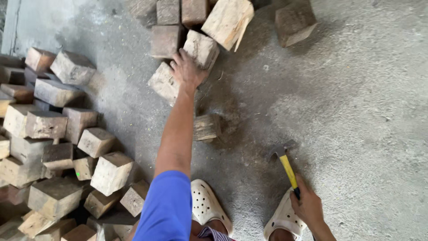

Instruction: The person repeatedly strikes small wooden blocks with a hammer on a concrete floor. They pick up blocks from a pile, position them, and hit them multiple times to break or shape them, then place the processed pieces back into the pile.

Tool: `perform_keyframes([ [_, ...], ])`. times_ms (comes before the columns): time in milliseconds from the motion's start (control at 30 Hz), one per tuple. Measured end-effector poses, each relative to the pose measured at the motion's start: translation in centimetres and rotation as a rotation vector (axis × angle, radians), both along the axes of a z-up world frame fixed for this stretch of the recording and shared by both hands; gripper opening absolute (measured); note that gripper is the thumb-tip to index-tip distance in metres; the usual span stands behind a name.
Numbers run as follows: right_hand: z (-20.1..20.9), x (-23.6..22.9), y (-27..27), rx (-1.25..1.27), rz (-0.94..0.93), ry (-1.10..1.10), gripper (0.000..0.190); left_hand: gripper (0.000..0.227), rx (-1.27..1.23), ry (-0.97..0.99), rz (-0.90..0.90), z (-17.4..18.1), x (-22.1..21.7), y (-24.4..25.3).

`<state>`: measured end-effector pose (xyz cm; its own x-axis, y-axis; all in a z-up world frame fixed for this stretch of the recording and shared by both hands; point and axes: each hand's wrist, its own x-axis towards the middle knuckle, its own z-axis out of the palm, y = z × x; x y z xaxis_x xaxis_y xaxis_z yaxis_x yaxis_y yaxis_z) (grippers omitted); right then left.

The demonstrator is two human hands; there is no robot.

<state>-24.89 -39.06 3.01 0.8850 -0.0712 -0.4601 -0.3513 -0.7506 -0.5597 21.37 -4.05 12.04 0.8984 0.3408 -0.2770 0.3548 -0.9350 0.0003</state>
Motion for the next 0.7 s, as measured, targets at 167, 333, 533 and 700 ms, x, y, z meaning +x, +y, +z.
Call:
perform_keyframes([
  [167, 0.3, 0.6, -0.1, 0.018, -0.040, 0.076, 0.074, 0.106, -0.152, 0.074, -0.099, 3.0, -5.1, -3.6],
  [333, -0.6, 0.2, -0.5, 0.113, -0.075, -0.034, 0.069, 0.106, -0.345, -0.182, -0.566, 3.3, -10.8, -9.9],
  [533, 0.2, 0.4, -0.2, 0.119, -0.073, -0.114, 0.065, 0.118, -0.284, -0.243, -0.901, -0.6, -15.4, -15.9],
  [700, 0.8, 0.4, -0.1, 0.091, -0.061, -0.055, 0.070, 0.127, -0.276, -0.116, -0.881, -3.9, -15.8, -17.4],
])
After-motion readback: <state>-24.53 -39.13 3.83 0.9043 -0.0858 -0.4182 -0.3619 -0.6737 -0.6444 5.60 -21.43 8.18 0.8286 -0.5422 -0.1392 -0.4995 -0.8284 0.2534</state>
